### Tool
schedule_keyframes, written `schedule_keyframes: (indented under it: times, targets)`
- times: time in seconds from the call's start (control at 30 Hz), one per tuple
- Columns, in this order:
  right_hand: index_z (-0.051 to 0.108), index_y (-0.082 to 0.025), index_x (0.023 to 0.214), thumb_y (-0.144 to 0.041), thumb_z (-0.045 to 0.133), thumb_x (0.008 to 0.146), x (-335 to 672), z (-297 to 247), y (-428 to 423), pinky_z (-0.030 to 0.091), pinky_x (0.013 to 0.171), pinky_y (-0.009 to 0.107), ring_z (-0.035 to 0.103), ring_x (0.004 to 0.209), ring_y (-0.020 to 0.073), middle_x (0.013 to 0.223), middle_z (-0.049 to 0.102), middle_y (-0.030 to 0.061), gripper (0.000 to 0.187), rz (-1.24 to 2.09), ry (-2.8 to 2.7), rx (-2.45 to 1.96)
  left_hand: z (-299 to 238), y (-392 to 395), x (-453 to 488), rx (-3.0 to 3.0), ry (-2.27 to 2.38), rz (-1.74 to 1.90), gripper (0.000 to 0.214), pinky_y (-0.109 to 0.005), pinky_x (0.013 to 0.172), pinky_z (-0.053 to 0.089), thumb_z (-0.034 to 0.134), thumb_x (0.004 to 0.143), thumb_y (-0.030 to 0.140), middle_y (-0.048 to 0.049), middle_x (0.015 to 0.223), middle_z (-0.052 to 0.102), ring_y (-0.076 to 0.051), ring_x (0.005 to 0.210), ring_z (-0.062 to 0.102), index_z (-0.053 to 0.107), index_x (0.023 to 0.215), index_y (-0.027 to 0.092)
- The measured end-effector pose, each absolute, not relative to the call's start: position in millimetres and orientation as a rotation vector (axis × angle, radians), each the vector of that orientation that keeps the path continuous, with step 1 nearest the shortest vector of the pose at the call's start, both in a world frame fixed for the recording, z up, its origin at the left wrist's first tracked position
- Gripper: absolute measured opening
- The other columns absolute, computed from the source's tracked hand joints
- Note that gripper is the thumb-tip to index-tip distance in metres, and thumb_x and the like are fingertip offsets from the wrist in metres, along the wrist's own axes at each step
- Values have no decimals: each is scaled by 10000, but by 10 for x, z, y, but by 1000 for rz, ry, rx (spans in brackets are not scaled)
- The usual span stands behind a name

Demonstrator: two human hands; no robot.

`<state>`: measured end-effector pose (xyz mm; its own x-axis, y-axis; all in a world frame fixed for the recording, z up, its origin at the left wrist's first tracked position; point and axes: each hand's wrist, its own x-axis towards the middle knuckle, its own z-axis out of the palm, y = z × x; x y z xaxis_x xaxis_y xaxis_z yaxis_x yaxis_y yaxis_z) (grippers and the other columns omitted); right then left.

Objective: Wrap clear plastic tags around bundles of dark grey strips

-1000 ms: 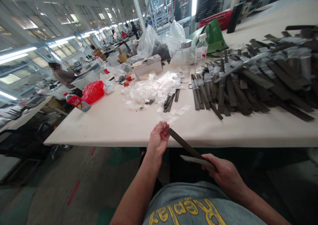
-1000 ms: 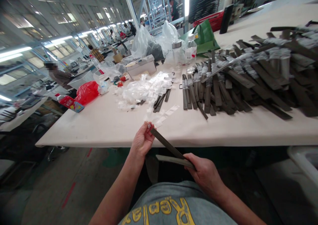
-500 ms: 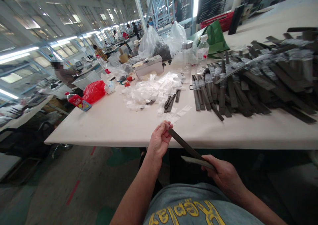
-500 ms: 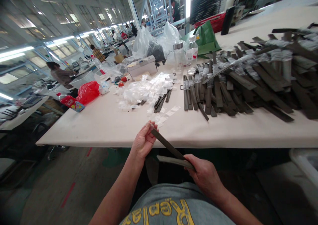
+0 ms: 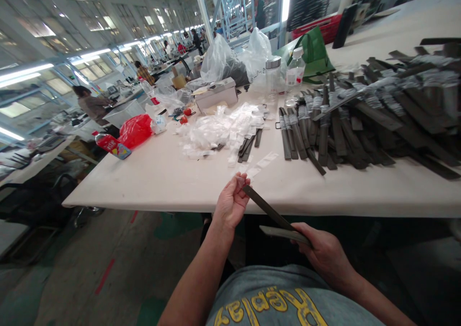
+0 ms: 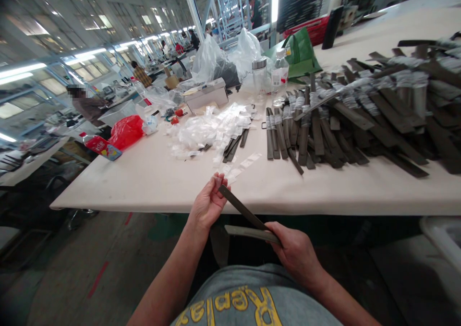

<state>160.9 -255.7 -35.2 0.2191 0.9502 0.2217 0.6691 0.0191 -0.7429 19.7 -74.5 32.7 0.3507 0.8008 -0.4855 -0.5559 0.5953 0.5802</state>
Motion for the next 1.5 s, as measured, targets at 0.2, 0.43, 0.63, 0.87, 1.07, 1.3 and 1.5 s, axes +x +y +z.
schedule_keyframes:
  times: [0.2, 0.43, 0.63, 0.87, 1.07, 1.3, 1.5]
  targets:
    - [627, -234, 921, -262, 481, 832, 1610, -339, -2550, 472, 535, 247, 670, 614, 173, 727, 714, 13, 173, 488, -1514, -1729, 247, -749, 183, 352, 876, 879, 132, -233, 648, 522, 667, 822, 272, 9, 591, 650, -116, 575, 651, 654, 819, 141]
    - [624, -230, 938, -230, 475, 815, 1622, -343, -2560, 488, 536, 252, 685, 646, 187, 771, 721, 26, 193, 437, -1538, -1726, 265, -715, 164, 361, 828, 898, 80, -287, 752, 526, 634, 838, 225, -43, 879, 727, -160, 818, 687, 669, 877, 166]
    - [625, -231, 947, -231, 470, 827, 1628, -371, -2545, 493, 552, 258, 689, 647, 187, 783, 729, 26, 196, 398, -1557, -1728, 270, -726, 172, 339, 830, 892, 68, -270, 764, 506, 671, 811, 234, -19, 780, 709, -143, 781, 675, 668, 805, 166]
    - [622, -226, 949, -231, 464, 848, 1616, -380, -2552, 483, 546, 256, 688, 634, 186, 764, 725, 18, 188, 334, -1583, -1727, 320, -739, 203, 262, 842, 948, 68, -273, 776, 524, 615, 852, 198, -47, 841, 728, -151, 810, 688, 668, 842, 156]
    - [614, -225, 937, -226, 452, 860, 1600, -359, -2547, 478, 536, 251, 687, 628, 183, 761, 723, 20, 179, 306, -1605, -1728, 303, -789, 211, 283, 822, 934, 88, -269, 767, 531, 657, 828, 238, -43, 799, 719, -161, 808, 691, 662, 810, 152]
    - [619, -217, 936, -230, 454, 882, 1574, -338, -2531, 476, 546, 245, 678, 607, 172, 734, 708, 9, 175, 245, -1626, -1716, 341, -804, 222, 229, 830, 952, 88, -284, 780, 538, 625, 853, 228, -44, 823, 727, -164, 811, 695, 666, 835, 152]
    - [626, -196, 920, -240, 421, 908, 1565, -312, -2485, 466, 510, 235, 665, 570, 162, 709, 707, 18, 210, 127, -1647, -1686, 324, -838, 220, 239, 809, 947, 119, -269, 773, 534, 615, 863, 254, -49, 834, 731, -162, 821, 697, 671, 850, 150]
